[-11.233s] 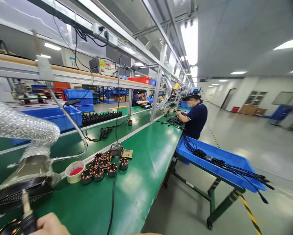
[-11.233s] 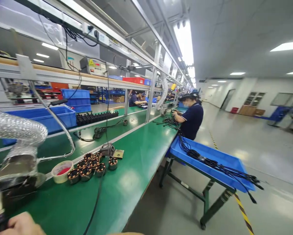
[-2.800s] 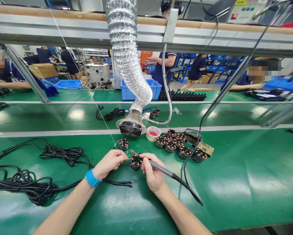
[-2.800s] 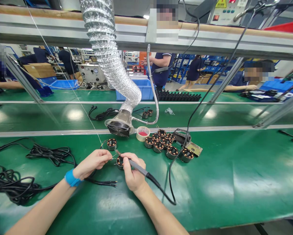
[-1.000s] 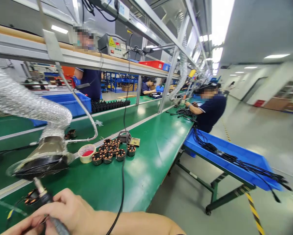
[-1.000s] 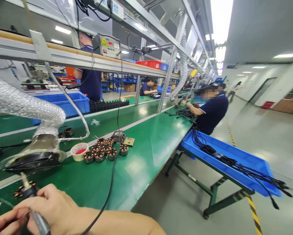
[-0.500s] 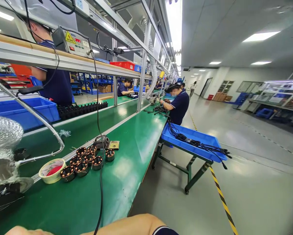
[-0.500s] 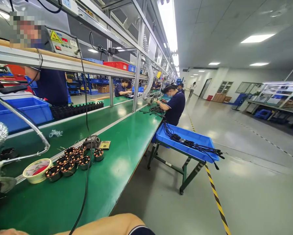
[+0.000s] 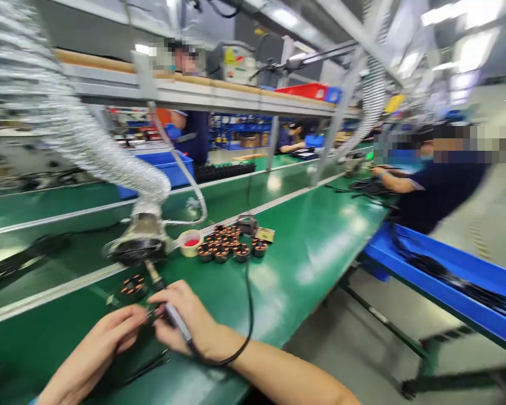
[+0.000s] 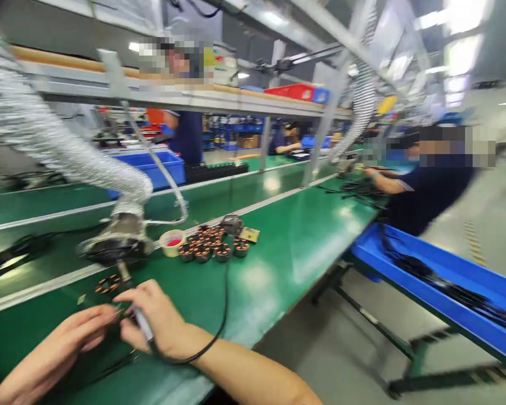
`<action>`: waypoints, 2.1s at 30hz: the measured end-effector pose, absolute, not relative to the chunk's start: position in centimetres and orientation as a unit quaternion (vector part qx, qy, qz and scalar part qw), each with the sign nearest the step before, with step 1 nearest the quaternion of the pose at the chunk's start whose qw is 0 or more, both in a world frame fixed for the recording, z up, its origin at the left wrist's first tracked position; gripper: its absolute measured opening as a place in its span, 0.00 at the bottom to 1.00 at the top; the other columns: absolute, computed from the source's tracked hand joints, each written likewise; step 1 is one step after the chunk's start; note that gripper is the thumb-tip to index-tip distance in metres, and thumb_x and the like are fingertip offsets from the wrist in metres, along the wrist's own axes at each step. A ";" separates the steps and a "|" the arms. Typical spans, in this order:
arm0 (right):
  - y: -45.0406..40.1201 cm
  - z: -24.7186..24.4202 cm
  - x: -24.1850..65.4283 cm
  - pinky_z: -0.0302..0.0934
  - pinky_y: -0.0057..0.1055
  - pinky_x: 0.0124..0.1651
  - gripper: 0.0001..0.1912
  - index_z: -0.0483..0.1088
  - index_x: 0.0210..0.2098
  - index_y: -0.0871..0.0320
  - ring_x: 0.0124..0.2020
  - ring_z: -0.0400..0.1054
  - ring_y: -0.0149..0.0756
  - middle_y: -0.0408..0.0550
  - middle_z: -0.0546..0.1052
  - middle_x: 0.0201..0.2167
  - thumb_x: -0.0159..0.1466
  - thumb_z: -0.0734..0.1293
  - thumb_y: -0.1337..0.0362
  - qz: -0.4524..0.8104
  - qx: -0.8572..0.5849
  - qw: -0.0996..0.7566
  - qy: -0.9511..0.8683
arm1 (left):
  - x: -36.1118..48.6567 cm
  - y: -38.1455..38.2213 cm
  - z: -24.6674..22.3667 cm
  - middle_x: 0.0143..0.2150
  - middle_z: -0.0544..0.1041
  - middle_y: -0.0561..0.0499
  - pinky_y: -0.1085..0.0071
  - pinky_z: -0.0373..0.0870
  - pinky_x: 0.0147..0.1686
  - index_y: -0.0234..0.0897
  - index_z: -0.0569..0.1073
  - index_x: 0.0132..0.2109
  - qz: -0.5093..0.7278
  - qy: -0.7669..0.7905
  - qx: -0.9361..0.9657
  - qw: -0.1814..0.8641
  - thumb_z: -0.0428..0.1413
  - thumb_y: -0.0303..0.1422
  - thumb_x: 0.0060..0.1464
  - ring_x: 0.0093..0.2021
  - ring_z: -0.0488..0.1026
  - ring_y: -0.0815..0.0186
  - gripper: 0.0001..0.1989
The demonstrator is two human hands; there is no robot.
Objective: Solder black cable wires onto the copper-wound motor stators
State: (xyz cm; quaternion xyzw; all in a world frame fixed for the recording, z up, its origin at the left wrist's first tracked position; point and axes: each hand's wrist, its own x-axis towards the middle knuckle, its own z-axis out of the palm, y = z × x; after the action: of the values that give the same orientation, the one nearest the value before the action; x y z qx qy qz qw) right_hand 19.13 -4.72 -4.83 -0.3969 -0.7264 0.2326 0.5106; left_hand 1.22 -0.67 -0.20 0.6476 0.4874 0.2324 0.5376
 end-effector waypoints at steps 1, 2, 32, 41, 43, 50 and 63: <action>-4.7 -4.7 19.1 0.67 0.25 0.45 0.29 0.65 0.55 0.53 0.37 0.69 0.28 0.45 0.64 0.45 0.55 0.68 0.78 0.228 -0.388 0.540 -0.711 | 0.9 -0.7 -0.2 0.27 0.69 0.53 0.74 0.60 0.24 0.33 0.74 0.32 0.234 0.470 0.626 0.576 0.61 0.52 0.48 0.25 0.62 0.70 0.23; -4.6 -4.6 19.0 0.67 0.26 0.45 0.29 0.65 0.55 0.53 0.37 0.69 0.28 0.45 0.64 0.44 0.56 0.66 0.79 0.235 -0.373 0.552 -0.708 | 0.7 -0.6 -0.1 0.26 0.67 0.55 0.75 0.56 0.23 0.33 0.74 0.31 0.239 0.451 0.608 0.608 0.62 0.50 0.48 0.24 0.58 0.72 0.22; -5.2 -2.5 18.9 0.67 0.31 0.43 0.08 0.73 0.42 0.56 0.39 0.73 0.36 0.47 0.77 0.37 0.70 0.61 0.66 0.159 -0.450 0.643 -0.599 | 0.1 0.5 -0.4 0.27 0.66 0.55 0.74 0.52 0.25 0.31 0.72 0.32 0.227 0.421 0.559 0.678 0.62 0.41 0.48 0.23 0.58 0.74 0.15; -6.3 -2.7 19.4 0.66 0.33 0.34 0.16 0.73 0.30 0.57 0.27 0.71 0.37 0.46 0.75 0.25 0.70 0.58 0.63 0.140 -0.434 0.643 -0.615 | 0.2 0.4 -0.5 0.24 0.64 0.56 0.74 0.52 0.25 0.32 0.71 0.31 0.223 0.426 0.567 0.669 0.63 0.44 0.47 0.23 0.57 0.73 0.17; -6.3 -2.4 19.3 0.66 0.34 0.34 0.16 0.73 0.29 0.57 0.27 0.71 0.37 0.46 0.75 0.25 0.70 0.58 0.62 0.145 -0.430 0.639 -0.622 | 0.2 0.4 -0.4 0.24 0.64 0.57 0.74 0.52 0.25 0.33 0.71 0.30 0.226 0.428 0.565 0.668 0.63 0.44 0.47 0.23 0.57 0.73 0.17; -6.1 -2.3 19.2 0.64 0.32 0.34 0.15 0.73 0.30 0.57 0.28 0.71 0.36 0.45 0.76 0.26 0.70 0.58 0.64 0.152 -0.417 0.636 -0.632 | 0.1 0.5 -0.6 0.22 0.64 0.57 0.73 0.52 0.25 0.32 0.72 0.31 0.230 0.431 0.568 0.662 0.63 0.45 0.47 0.22 0.57 0.73 0.18; -6.1 -3.4 19.3 0.65 0.32 0.30 0.16 0.74 0.31 0.57 0.27 0.71 0.39 0.46 0.73 0.23 0.69 0.59 0.61 0.199 -0.451 0.647 -0.582 | 0.1 0.5 -0.6 0.24 0.64 0.57 0.73 0.52 0.25 0.31 0.71 0.31 0.230 0.432 0.574 0.657 0.62 0.42 0.49 0.23 0.58 0.73 0.16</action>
State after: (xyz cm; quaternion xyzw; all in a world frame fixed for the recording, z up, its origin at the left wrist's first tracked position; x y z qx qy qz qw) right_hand 19.31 -6.08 -3.40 -0.4507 -0.5822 0.1993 0.6467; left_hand 0.12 0.48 -0.57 0.5739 0.4318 0.2296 0.6569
